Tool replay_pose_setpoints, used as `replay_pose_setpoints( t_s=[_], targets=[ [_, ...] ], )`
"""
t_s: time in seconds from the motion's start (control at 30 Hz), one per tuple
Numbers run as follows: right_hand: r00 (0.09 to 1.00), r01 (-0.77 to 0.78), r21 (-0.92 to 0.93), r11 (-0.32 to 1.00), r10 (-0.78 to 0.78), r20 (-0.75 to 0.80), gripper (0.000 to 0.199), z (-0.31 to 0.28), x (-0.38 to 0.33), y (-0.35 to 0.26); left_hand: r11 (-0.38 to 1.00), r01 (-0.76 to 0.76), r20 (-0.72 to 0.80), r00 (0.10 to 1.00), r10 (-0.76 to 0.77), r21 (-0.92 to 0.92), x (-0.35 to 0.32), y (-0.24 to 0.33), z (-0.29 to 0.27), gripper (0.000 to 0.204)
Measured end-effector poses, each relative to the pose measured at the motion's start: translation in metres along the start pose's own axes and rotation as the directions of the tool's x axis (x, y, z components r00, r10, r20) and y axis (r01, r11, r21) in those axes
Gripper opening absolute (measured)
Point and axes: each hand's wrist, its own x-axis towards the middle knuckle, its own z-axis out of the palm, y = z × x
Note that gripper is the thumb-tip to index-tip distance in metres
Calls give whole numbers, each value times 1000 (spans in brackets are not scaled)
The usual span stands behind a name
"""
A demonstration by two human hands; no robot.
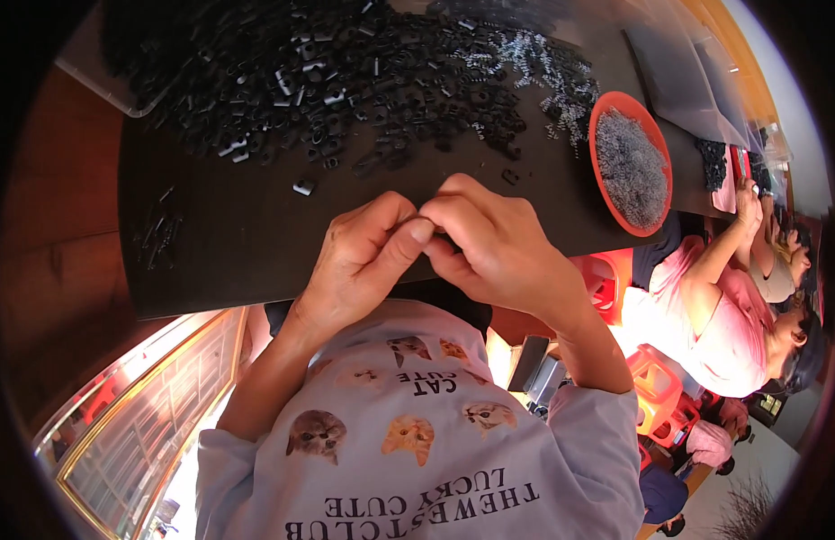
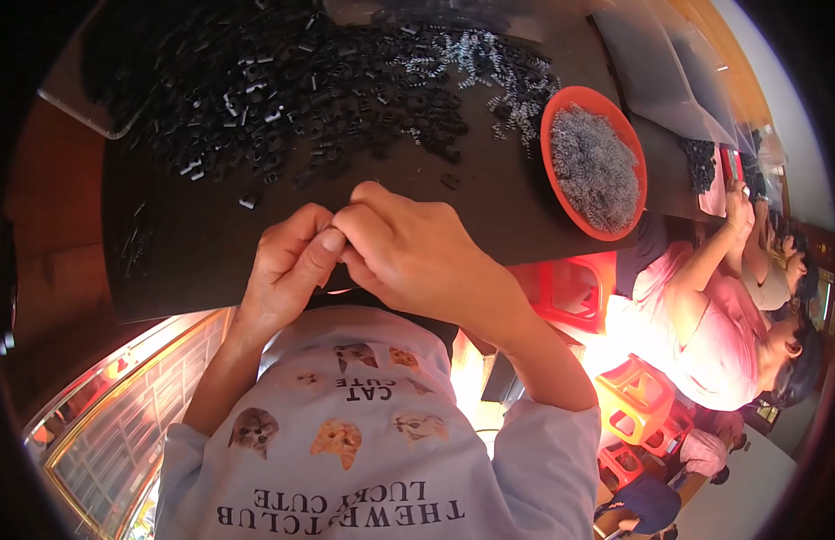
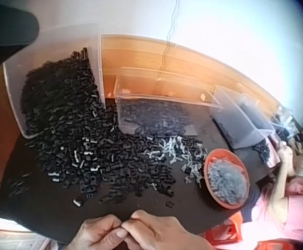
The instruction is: The person assembles small black plastic components by hand.
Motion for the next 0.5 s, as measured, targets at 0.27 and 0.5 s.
replay_pose_setpoints(
  t_s=[0.27, 0.5],
  targets=[
    [989, -121, 111, 986, 129, -69, 12, -44, -1, 37, 978, 51, -97, 993, -71, -200, -5, -4, 1, 38],
    [971, -236, -131, 963, 228, -77, 8, -54, 1, 67, 960, 66, -134, 985, -106, -272, -1, 0, 5, 41]
  ],
)
